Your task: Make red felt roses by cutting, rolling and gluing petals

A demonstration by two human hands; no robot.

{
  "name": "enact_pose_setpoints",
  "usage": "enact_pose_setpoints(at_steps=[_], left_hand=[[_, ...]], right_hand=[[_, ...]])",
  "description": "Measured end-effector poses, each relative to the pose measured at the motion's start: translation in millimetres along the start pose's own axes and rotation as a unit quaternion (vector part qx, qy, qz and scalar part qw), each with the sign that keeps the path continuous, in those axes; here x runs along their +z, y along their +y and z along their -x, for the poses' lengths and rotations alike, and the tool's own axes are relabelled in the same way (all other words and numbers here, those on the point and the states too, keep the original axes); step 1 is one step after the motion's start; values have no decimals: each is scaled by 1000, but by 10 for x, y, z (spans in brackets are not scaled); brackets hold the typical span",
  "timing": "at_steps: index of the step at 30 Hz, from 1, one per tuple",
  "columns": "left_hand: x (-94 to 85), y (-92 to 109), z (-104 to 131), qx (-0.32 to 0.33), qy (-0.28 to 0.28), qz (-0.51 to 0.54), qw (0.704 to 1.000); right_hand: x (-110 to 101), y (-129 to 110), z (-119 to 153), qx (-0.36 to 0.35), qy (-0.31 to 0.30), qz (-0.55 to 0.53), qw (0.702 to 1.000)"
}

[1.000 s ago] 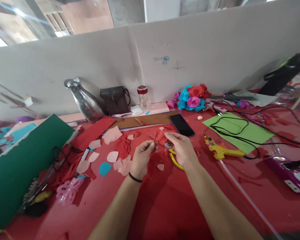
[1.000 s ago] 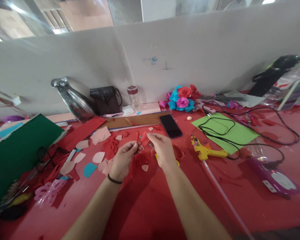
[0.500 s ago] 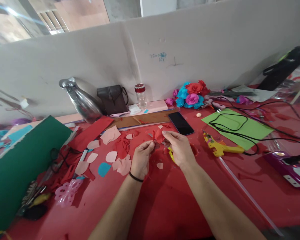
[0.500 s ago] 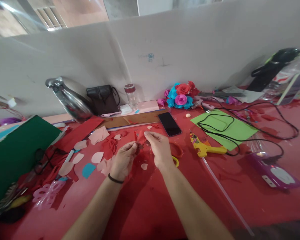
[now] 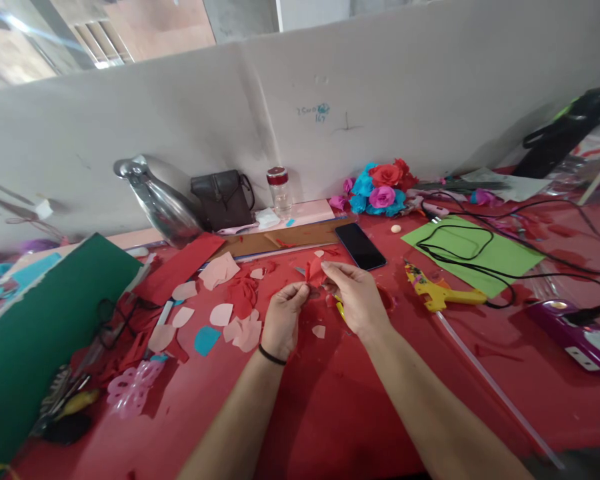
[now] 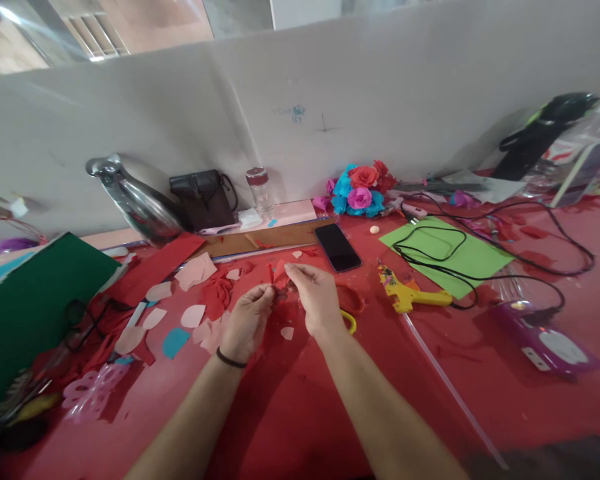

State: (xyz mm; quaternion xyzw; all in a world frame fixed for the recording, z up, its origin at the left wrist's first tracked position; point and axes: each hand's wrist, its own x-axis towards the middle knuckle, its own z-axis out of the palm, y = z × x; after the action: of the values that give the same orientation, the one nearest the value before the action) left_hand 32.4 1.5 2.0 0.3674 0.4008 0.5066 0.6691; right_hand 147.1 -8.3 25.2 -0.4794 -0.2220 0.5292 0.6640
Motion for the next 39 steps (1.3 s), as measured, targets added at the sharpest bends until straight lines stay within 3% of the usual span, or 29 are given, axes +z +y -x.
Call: enact_pose_setpoints(at_steps=[22,39], left_hand=[[-19,-29,-14,22,2,-63,998],[13,32,20,6,-24,-50,998]], right_hand=[[16,0,19,-11,-30,-6,999],[-13,3,9,-15,-50,17,998]])
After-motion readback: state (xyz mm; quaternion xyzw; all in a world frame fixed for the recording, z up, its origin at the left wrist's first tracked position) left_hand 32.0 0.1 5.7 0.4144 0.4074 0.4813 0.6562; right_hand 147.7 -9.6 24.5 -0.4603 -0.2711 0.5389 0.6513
